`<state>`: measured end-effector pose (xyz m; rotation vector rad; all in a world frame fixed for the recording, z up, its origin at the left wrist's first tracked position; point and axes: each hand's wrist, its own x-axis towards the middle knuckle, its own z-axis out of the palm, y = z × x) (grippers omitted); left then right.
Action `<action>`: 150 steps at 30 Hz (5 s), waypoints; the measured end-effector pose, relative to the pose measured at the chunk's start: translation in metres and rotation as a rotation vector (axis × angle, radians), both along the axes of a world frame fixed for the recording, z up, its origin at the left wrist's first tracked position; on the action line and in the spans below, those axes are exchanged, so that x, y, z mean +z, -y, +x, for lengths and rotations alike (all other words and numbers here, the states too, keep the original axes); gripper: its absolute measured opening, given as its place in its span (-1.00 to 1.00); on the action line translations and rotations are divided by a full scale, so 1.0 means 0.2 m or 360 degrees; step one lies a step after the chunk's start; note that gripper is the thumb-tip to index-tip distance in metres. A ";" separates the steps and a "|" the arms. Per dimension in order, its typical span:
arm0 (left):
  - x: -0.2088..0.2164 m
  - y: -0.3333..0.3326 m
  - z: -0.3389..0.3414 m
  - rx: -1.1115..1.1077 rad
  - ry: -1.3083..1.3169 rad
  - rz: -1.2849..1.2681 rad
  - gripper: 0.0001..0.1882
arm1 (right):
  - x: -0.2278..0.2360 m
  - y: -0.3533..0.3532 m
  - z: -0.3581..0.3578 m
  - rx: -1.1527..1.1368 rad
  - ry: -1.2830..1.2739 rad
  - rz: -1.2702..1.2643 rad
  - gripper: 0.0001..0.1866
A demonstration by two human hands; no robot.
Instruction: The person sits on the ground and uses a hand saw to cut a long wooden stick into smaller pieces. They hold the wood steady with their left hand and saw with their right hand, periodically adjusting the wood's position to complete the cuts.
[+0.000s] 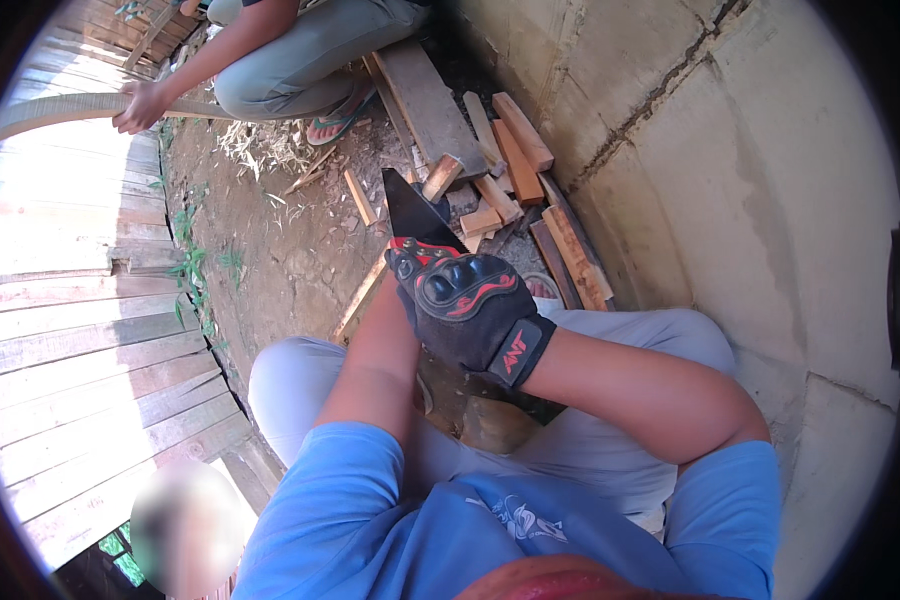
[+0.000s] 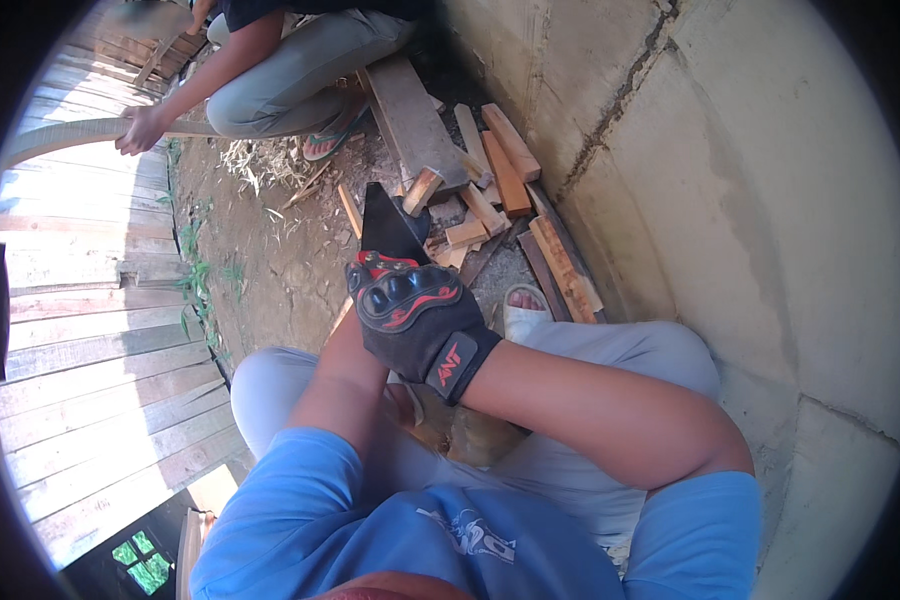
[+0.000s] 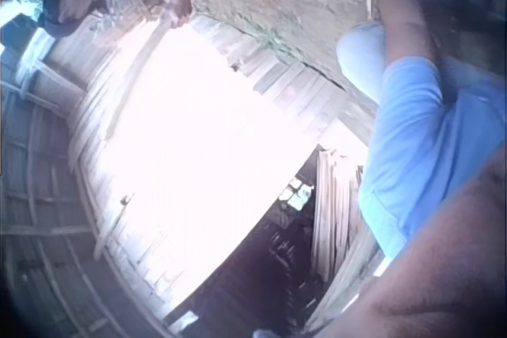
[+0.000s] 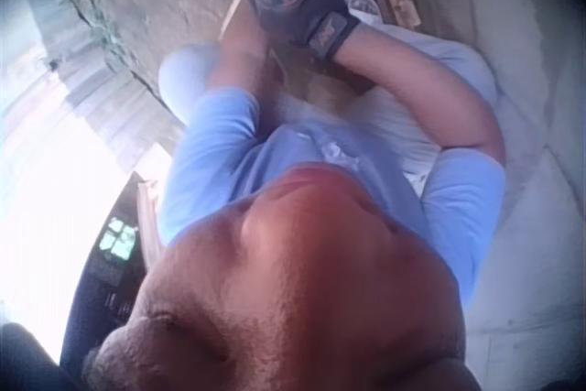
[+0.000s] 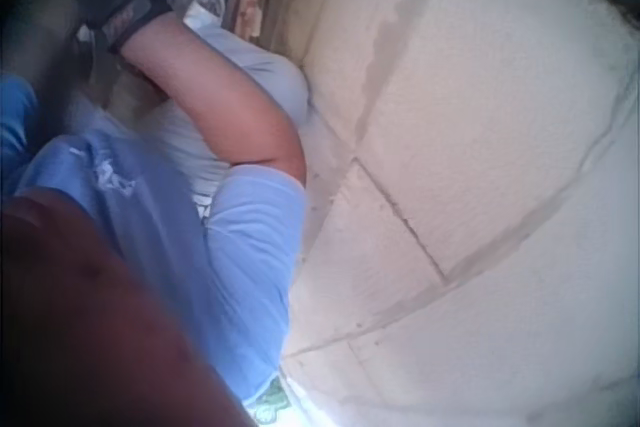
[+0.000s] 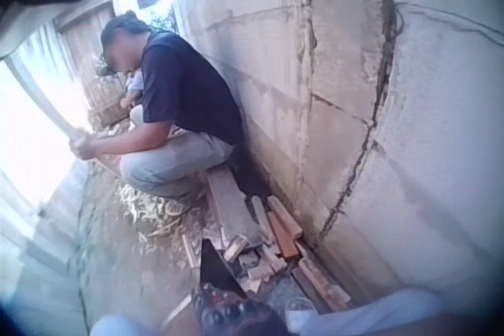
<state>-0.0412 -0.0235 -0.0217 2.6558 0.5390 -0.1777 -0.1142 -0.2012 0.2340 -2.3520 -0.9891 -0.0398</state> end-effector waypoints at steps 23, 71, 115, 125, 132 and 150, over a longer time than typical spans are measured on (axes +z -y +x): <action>0.14 -0.05 0.12 0.0048 0.0044 -0.0296 -0.65 | -0.56 -0.32 0.60 -0.0366 -0.0332 0.0277 -0.59; 0.11 -0.12 0.10 -0.0010 0.0005 -0.0356 -0.67 | 0.04 0.14 0.07 -0.0424 -0.0583 -0.0358 -0.57; 0.21 -0.17 0.15 0.0005 -0.0130 -0.0543 -0.54 | -0.49 -0.31 0.51 -0.0333 -0.0184 -0.0013 -0.59; 0.16 -0.19 0.17 -0.0072 -0.0236 -0.0532 -0.49 | -0.58 -0.34 0.57 -0.0397 -0.0329 0.0241 -0.62; 0.14 -0.23 0.21 -0.0159 -0.0314 -0.0594 -0.41 | -0.58 -0.33 0.59 -0.0355 -0.0304 0.0224 -0.62; 0.17 -0.20 0.19 -0.0096 -0.0272 -0.0562 -0.51 | 0.41 0.15 -0.08 -0.0718 -0.0598 -0.0358 -0.57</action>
